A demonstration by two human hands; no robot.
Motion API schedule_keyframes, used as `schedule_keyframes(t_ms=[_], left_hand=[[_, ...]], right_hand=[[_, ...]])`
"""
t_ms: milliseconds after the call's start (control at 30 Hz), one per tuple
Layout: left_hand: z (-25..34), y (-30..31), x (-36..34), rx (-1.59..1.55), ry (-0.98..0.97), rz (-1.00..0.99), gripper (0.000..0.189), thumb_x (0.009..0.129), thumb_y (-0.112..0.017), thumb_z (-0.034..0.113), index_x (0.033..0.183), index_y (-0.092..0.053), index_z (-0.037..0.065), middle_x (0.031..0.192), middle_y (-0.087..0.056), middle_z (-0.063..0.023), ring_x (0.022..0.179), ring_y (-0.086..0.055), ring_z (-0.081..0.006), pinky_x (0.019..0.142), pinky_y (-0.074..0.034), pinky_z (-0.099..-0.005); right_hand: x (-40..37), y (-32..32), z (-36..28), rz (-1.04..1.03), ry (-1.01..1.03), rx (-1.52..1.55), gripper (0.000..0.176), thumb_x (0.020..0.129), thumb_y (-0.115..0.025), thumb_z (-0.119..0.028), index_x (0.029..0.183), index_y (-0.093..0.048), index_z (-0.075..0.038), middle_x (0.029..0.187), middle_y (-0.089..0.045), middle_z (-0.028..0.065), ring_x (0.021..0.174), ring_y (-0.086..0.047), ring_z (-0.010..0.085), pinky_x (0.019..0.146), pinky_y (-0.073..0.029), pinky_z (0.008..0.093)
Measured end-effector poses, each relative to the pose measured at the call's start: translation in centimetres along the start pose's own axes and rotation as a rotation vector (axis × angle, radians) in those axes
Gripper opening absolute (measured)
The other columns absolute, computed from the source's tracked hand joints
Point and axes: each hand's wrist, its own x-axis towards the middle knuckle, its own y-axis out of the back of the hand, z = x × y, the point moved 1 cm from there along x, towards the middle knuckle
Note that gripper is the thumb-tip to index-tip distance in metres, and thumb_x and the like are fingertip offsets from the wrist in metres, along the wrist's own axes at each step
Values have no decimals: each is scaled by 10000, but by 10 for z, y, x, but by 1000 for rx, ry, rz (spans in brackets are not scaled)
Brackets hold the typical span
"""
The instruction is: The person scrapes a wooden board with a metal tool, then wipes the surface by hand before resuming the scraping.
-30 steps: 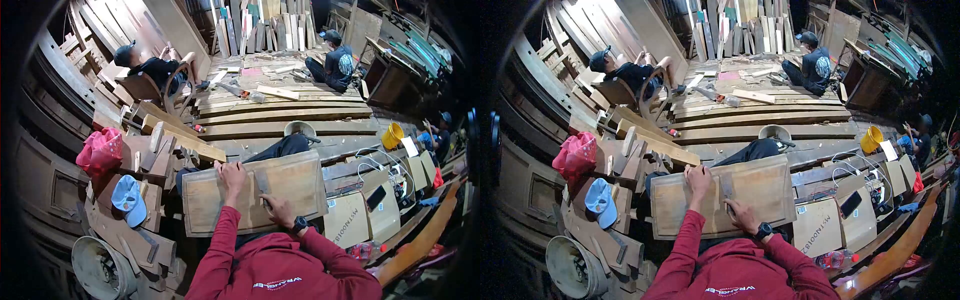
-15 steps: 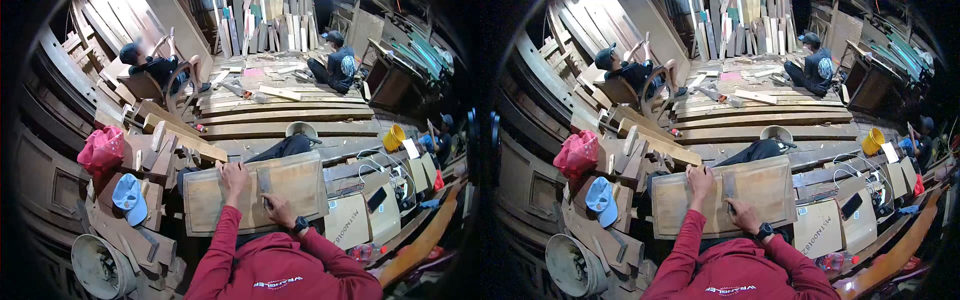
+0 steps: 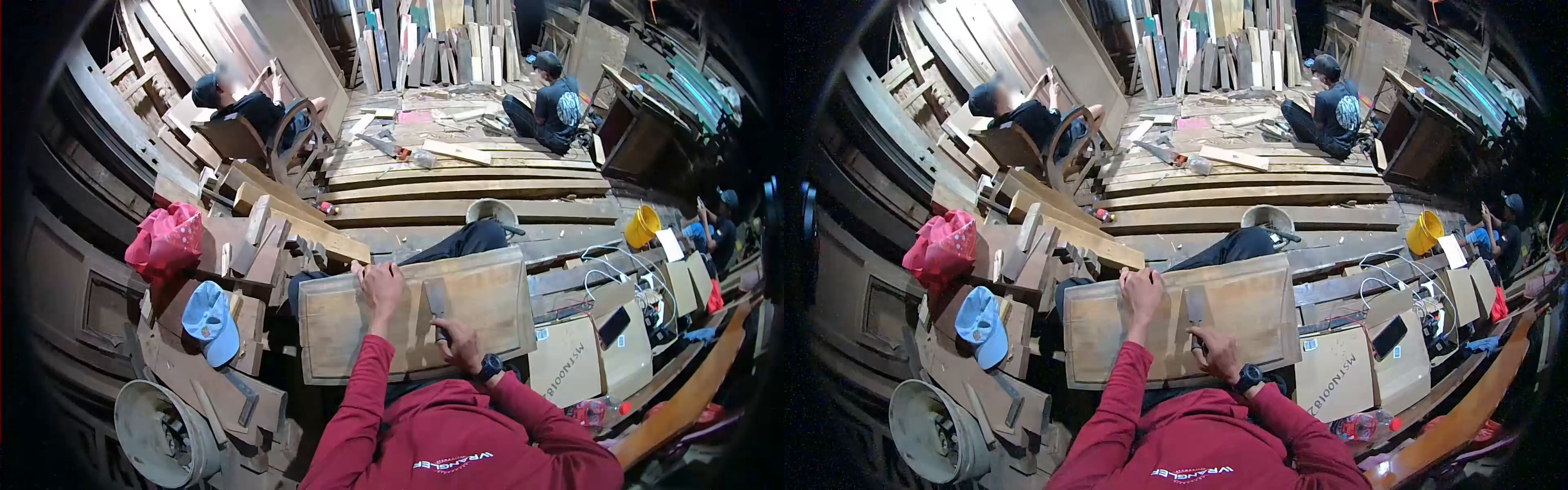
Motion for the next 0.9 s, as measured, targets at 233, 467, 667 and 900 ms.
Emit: schedule_keyframes(t_ms=[233, 467, 667, 900], left_hand=[[0, -5, 5, -5, 27, -27, 300, 924, -617, 262, 907, -769, 3, 941, -743, -202, 1008, -656, -370, 1133, -360, -474], [1, -3, 6, 6, -10, 16, 313, 923, -620, 273, 913, -773, 0, 927, -731, -237, 1025, -654, -384, 1132, -366, -475], [3, 1, 0, 2, 14, -4, 312, 914, -626, 274, 897, -778, 2, 908, -729, -238, 991, -663, -393, 1138, -362, -466], [-4, -6, -2, 26, -2, 13, 329, 938, -600, 271, 918, -768, -11, 958, -741, -220, 1027, -652, -380, 1144, -345, -480]], right_hand=[[8, 2, -1, 120, -13, -12, 414, 836, -621, -28, 1243, -665, -89, 956, -693, 169, 802, -675, 360, 681, -539, 427], [11, 2, -1, 109, -23, -13, 419, 824, -616, -19, 1238, -657, -74, 937, -673, 180, 860, -657, 364, 758, -539, 432], [8, -8, 7, 62, -55, -24, 431, 824, -616, -10, 1249, -652, -71, 930, -657, 173, 826, -648, 357, 726, -528, 421], [8, -4, 1, 27, -43, -12, 435, 822, -615, -5, 1250, -645, -73, 941, -665, 165, 819, -658, 349, 710, -531, 417]])
